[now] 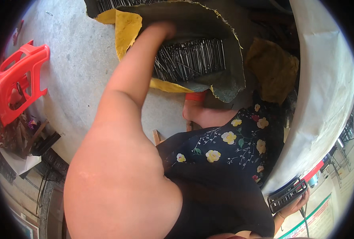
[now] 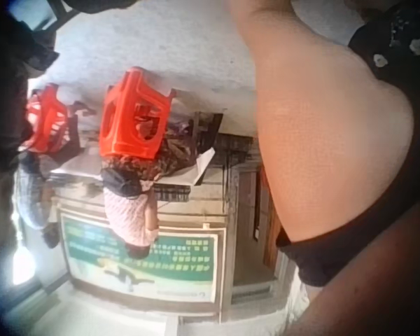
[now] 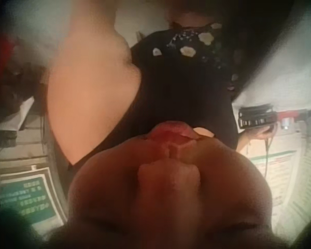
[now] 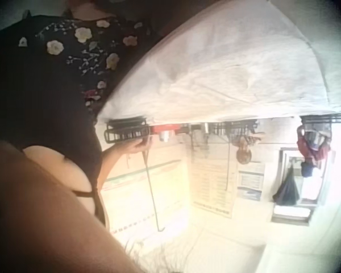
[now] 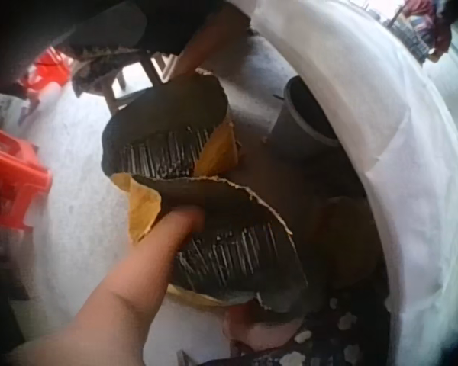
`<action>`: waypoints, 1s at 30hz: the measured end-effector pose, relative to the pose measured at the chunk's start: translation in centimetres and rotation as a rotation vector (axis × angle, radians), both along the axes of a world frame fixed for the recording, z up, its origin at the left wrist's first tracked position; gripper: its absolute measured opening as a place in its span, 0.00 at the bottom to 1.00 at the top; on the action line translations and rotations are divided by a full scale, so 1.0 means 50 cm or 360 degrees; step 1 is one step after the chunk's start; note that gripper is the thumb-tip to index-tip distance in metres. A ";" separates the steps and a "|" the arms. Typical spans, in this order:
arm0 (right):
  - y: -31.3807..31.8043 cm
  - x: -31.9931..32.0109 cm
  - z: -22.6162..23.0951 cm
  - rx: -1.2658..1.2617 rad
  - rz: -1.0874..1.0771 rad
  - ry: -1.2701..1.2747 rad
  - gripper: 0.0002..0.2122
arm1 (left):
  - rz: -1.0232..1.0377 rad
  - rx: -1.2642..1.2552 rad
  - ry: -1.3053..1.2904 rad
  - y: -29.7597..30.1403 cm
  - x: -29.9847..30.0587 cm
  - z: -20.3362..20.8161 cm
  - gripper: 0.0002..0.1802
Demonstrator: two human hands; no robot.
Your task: The person retrieves metal pins from a bag, places them on the table, and inserts them one by one into the holes of a perforated rack.
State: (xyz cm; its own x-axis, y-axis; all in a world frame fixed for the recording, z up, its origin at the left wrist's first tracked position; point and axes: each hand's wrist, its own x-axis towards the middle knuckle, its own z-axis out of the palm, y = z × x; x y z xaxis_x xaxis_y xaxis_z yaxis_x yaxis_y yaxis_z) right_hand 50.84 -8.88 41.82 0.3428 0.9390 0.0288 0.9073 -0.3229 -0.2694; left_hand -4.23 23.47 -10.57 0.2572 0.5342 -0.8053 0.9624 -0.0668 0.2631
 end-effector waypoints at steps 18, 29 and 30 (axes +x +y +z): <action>-0.027 0.010 0.014 0.0003 -0.0097 -0.0021 0.17 | -0.0124 0.0176 -0.0160 -0.015 0.112 0.092 0.15; -0.026 0.022 0.001 0.0017 -0.0080 0.0066 0.18 | -0.0462 0.0154 -0.0229 -0.034 0.129 0.195 0.12; -0.024 0.020 0.000 0.0033 -0.0092 0.0075 0.18 | -0.0490 0.0190 -0.0244 -0.048 0.152 0.179 0.12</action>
